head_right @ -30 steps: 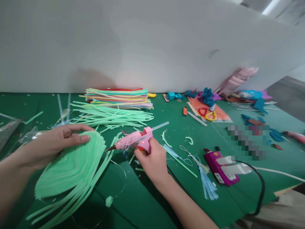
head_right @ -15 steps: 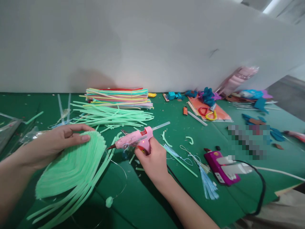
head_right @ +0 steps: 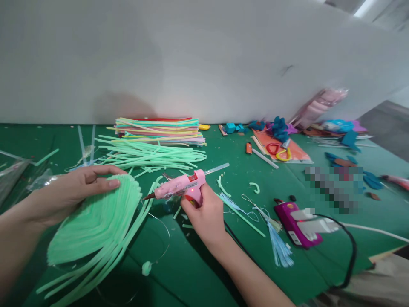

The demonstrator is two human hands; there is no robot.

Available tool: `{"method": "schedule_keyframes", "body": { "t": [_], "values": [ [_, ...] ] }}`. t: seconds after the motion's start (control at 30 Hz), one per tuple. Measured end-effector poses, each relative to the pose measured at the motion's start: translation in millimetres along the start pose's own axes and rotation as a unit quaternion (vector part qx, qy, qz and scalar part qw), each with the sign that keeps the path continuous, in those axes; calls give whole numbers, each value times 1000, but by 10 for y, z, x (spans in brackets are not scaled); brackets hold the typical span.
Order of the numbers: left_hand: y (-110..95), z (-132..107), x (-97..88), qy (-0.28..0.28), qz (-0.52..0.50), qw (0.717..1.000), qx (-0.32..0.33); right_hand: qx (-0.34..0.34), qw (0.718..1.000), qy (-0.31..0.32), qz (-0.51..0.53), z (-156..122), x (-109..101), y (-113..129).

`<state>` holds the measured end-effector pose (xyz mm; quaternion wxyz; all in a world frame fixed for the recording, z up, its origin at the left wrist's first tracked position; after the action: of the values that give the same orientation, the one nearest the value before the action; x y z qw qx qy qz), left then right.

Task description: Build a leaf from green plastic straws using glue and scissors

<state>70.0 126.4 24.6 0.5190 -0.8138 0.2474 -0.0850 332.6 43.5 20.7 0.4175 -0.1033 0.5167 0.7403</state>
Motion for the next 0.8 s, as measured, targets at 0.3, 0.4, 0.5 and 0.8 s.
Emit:
{"method": "schedule_keyframes", "body": {
  "t": [0.3, 0.4, 0.5, 0.8],
  "values": [
    [8, 7, 22, 8, -9, 1000, 2, 12, 1000, 12, 2, -10, 24, -13],
    [7, -5, 29, 12, -15, 1000, -1, 14, 1000, 12, 0, -13, 16, -9],
    [9, -9, 40, 19, -22, 1000, -10, 19, 1000, 9, -3, -12, 2, -8],
    [-18, -5, 49, 14, -19, 1000, -12, 17, 1000, 10, -1, -20, 12, -16]
  ]
}}
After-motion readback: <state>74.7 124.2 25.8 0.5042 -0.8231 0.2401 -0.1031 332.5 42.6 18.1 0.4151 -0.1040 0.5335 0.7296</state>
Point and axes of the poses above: each hand's wrist, its own z-axis towards the middle knuckle, its own x-axis out of the palm, y = z × x, the point moved 7 cm from there along z, towards the middle knuckle, and after that the axes turned 1 degree about z, right-handed, at the moved point
